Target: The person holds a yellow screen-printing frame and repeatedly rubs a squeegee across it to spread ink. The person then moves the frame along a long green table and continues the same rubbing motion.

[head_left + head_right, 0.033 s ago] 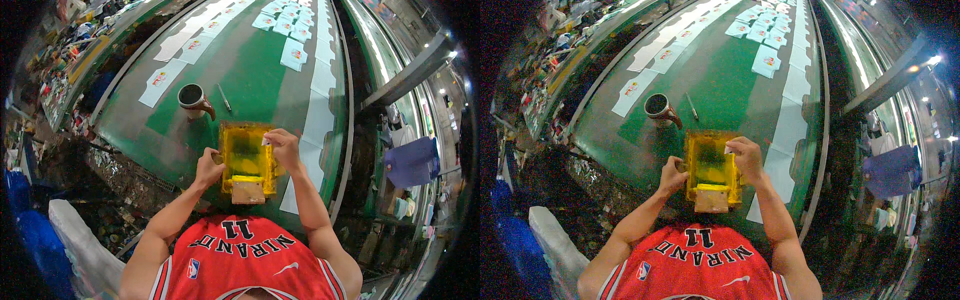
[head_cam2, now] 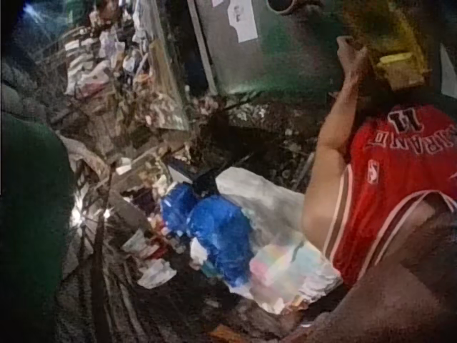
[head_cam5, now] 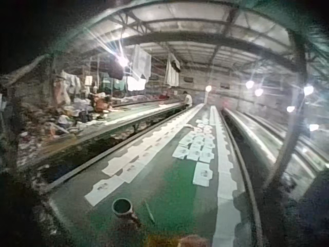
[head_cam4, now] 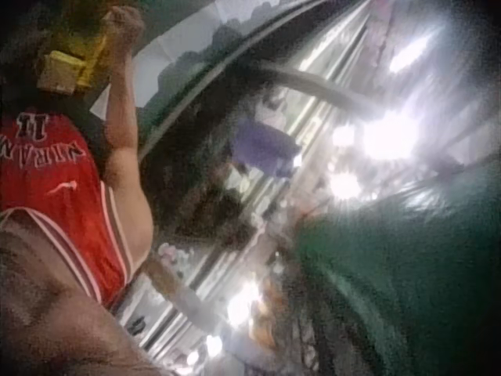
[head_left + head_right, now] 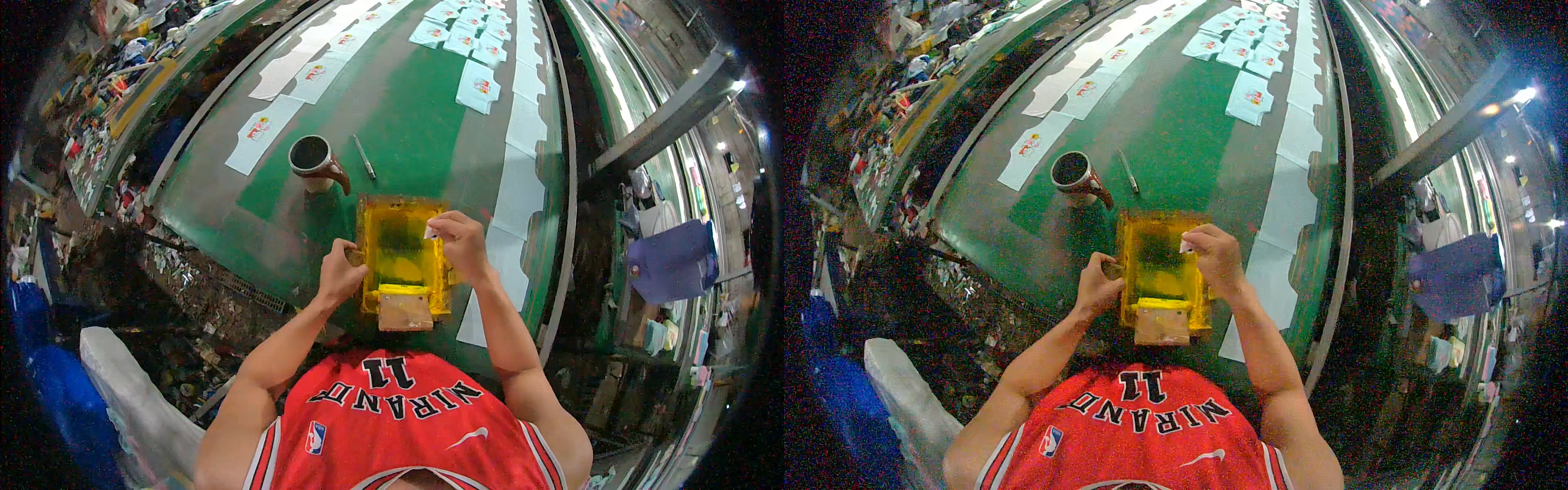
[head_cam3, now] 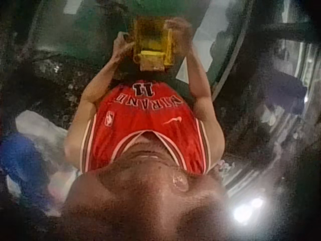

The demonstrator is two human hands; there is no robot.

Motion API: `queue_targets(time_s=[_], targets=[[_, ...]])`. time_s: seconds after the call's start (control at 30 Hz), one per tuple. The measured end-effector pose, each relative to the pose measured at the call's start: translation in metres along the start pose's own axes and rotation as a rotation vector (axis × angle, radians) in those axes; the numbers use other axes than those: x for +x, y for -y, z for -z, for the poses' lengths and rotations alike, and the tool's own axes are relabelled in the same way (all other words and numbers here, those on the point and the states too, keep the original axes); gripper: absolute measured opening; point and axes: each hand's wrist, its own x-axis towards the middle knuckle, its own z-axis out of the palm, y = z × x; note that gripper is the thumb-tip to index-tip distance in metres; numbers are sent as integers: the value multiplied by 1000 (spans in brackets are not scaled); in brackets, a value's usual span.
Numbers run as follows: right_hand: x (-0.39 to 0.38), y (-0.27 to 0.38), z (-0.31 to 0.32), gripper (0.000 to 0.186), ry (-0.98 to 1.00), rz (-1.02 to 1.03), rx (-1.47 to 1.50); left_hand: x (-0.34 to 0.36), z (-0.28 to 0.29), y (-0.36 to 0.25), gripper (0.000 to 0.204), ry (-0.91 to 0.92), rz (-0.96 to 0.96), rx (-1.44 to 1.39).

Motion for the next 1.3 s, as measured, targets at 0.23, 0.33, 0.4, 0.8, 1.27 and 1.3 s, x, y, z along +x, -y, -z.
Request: queue_targets(time_s=[0.23,0.33,0.4,0.8,1.27,1.3], targets=[[-9,-5,-27,24,178,-14,-136,5,-1,-18,46,-84,-232,-40],[-6,-12,-38,24,211,-35,-324,6,-5,-20,45,-138,-385,-84],[-4,-9,-44,24,161,-28,-419,3,-1,-26,45,-82,-362,-145],[3,-3,-49,19,-22,101,-569,6,7,-9,47,-176,-520,-102],[4,30,-77,7,35,138,-629,-5,2,-17,44,-261,-572,-102],[-1,35,-82,7,54,169,-635,-5,5,-19,44,-253,-581,-101]])
